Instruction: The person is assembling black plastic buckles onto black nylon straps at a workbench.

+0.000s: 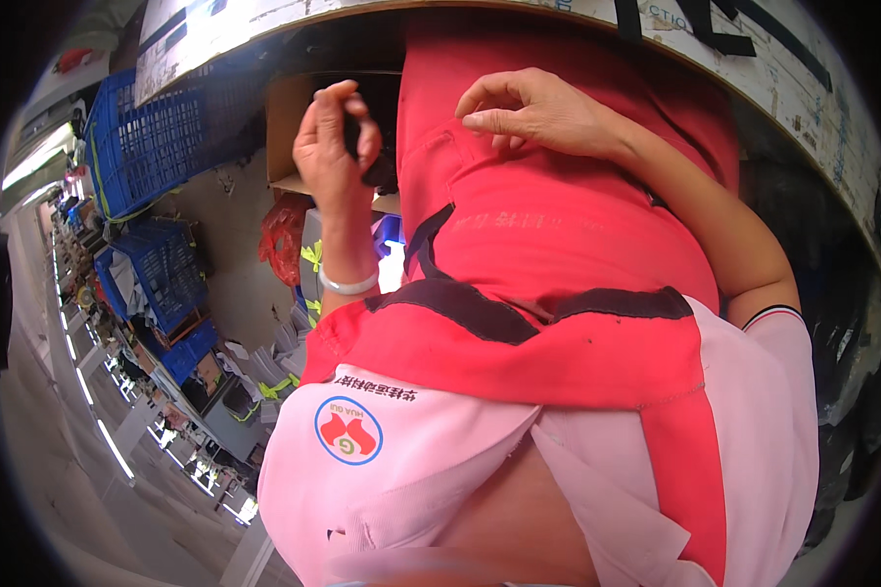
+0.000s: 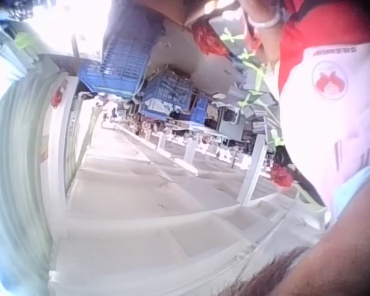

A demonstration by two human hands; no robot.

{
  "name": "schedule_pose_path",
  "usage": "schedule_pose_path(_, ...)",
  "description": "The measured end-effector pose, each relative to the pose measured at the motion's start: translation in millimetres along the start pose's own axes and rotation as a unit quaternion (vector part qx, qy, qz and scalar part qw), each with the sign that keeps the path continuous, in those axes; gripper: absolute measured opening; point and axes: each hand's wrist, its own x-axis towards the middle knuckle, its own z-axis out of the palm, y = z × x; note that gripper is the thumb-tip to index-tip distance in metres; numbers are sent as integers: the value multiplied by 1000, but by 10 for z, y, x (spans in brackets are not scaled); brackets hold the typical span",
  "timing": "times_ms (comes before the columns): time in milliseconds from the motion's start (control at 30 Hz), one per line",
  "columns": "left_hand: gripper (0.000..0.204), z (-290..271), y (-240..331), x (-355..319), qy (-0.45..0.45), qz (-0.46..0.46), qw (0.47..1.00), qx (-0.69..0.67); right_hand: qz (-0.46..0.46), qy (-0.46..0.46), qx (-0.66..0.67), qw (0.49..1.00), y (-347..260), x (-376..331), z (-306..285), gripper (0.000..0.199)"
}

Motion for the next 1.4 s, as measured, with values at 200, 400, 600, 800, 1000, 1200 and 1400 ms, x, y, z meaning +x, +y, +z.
schedule_pose_path(200,24,929,-278,158,-117,17,988,-98,14,17,126,992,60,-32,-70,29)
schedule_pose_path(400,25,813,-372,367,-99,-199,950,-221,12,101,152,983,103,-168,-181,23)
schedule_pose_path(600,31,675,-657,136,-158,-277,925,-208,-68,168,146,972,255,-224,-322,19)
schedule_pose_path(800,30,747,-869,-20,-235,-317,904,-166,-34,144,125,981,416,-213,-240,15)
schedule_pose_path(1000,32,830,-711,4,-232,-361,897,-110,-14,173,90,981,439,-331,-304,17)
schedule_pose_path(1200,31,787,-755,26,-169,-363,898,-181,-138,222,-165,951,384,-440,-252,19)
schedule_pose_path(1400,27,907,-678,-38,-199,-336,911,-132,-39,229,47,972,414,-451,-297,18)
